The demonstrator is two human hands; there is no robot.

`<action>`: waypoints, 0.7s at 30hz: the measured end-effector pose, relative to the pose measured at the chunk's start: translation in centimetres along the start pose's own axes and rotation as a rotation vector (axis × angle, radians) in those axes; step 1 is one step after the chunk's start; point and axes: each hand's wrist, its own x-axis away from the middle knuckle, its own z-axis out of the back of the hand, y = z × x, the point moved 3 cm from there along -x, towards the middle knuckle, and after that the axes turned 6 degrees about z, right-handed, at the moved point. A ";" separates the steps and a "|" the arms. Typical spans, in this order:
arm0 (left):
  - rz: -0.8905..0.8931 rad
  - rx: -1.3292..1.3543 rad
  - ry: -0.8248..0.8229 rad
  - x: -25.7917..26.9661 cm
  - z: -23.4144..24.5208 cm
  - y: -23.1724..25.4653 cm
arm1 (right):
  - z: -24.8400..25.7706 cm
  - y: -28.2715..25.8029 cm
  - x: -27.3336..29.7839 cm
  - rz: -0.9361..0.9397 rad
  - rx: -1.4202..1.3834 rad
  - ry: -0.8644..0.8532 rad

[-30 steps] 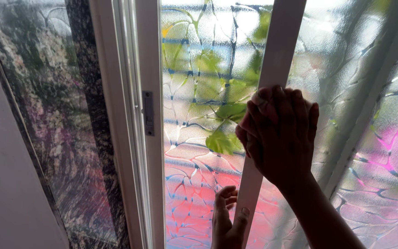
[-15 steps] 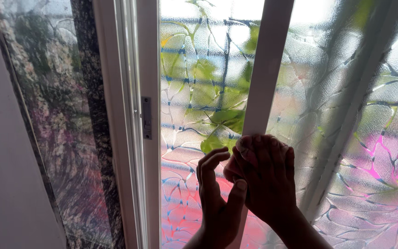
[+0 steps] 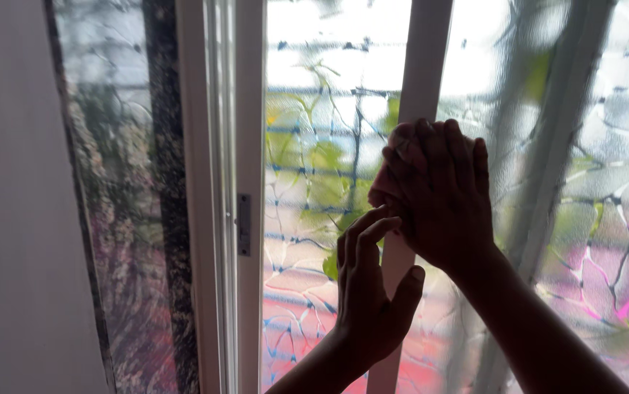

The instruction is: The person cleans the frames and patterned glass panels of a sliding window using a cloth.

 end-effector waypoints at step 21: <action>-0.226 -0.195 0.096 -8.4 -2.4 1.4 | 0.5 4.3 -7.4 0.010 0.100 0.207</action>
